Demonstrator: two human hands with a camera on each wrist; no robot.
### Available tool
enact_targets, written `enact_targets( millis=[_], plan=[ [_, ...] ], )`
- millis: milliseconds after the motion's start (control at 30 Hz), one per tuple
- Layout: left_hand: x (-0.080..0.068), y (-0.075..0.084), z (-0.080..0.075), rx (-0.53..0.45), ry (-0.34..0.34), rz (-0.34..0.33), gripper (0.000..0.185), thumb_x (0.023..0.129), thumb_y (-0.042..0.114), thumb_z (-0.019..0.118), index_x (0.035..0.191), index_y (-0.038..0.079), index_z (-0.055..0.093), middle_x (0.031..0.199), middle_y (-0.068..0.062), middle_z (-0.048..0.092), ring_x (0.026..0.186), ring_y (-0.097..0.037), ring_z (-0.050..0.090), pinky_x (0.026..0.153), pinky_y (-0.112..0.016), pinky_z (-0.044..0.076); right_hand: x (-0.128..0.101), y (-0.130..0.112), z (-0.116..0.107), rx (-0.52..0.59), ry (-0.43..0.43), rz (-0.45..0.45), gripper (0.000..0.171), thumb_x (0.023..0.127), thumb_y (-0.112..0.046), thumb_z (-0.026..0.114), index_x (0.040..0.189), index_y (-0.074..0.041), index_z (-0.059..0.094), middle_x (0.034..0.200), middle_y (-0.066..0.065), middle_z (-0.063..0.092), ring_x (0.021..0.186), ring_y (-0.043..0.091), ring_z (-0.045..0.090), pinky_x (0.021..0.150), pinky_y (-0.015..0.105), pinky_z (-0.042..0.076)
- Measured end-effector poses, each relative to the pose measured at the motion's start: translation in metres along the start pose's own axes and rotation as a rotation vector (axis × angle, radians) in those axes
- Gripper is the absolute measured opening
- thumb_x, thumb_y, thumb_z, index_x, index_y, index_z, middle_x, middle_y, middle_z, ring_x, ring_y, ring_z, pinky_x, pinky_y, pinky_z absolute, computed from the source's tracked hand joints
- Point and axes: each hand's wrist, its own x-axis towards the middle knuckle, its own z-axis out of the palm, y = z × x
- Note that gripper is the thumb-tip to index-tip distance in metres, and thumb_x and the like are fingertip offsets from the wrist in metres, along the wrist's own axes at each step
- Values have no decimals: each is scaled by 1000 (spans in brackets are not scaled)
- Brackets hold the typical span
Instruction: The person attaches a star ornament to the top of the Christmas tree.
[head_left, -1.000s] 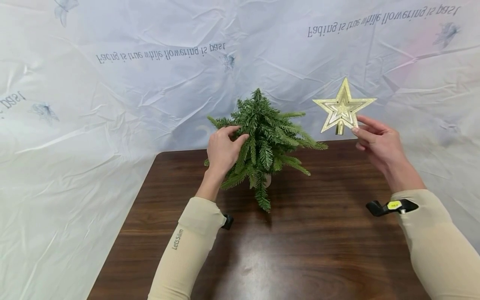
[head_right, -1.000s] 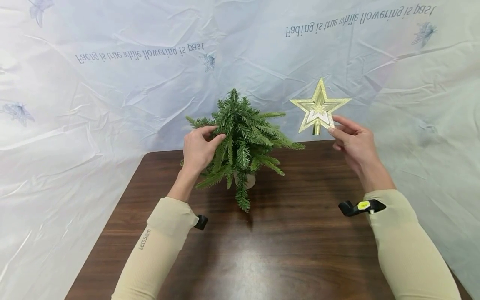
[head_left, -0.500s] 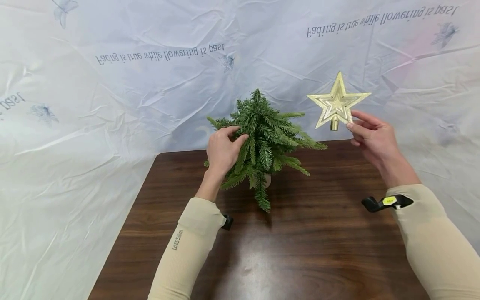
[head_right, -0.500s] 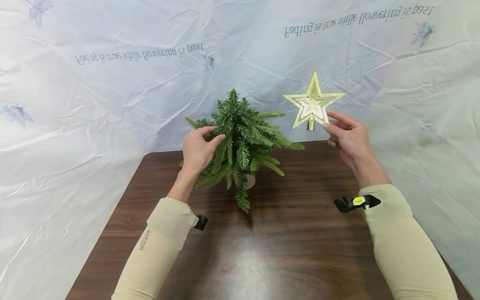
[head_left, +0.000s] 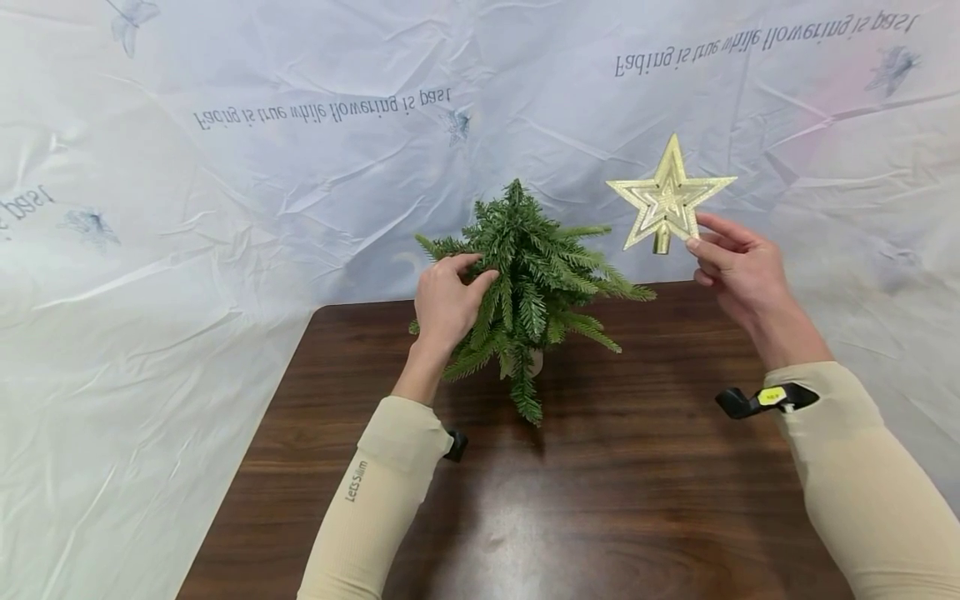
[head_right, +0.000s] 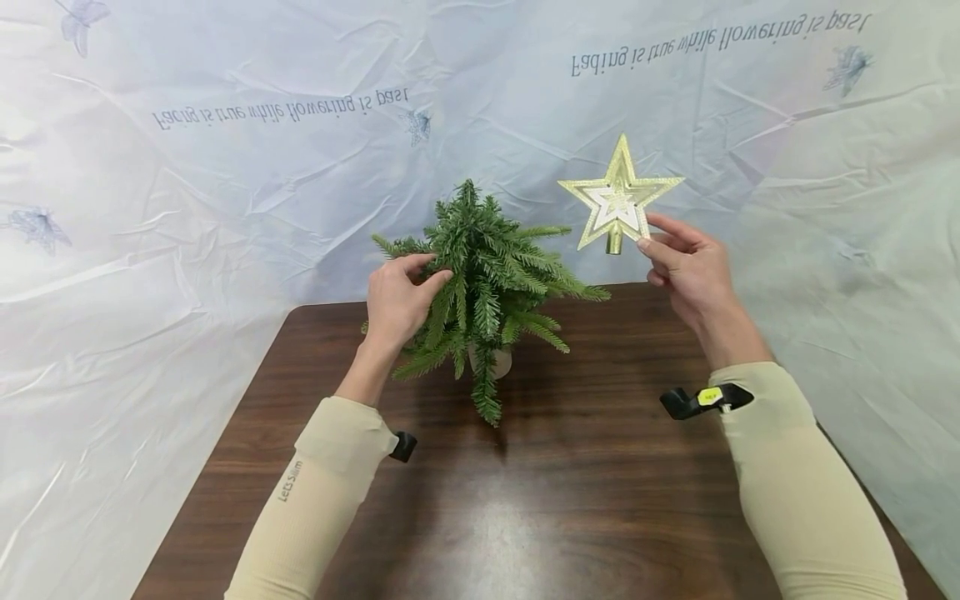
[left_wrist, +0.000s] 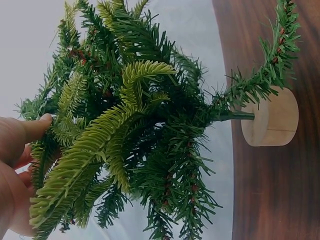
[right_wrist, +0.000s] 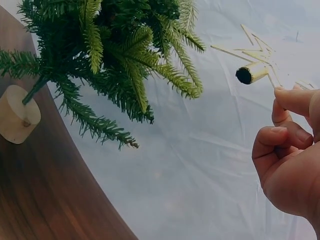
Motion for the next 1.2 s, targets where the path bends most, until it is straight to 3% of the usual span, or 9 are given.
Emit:
enact_targets(
  millis=[333, 1200],
  plan=[
    [-1, 0, 0, 0, -2, -13, 40, 87, 41, 68, 121, 20, 68, 101, -1, 67, 90, -17, 59, 72, -35, 48, 3, -2, 10, 22, -29, 12, 43, 81, 14, 66, 120, -3, 66, 71, 6, 62, 46, 13, 35, 46, 29, 19],
    [1, 1, 0, 14, 15, -18, 40, 85, 41, 70, 118, 20, 70, 100, -2, 68, 88, -17, 61, 69, -34, 48, 15, 0, 37, 133, -126, 16, 42, 84, 16, 61, 122, -1, 63, 72, 7, 61, 45, 12, 29, 50, 28, 15]
  ],
)
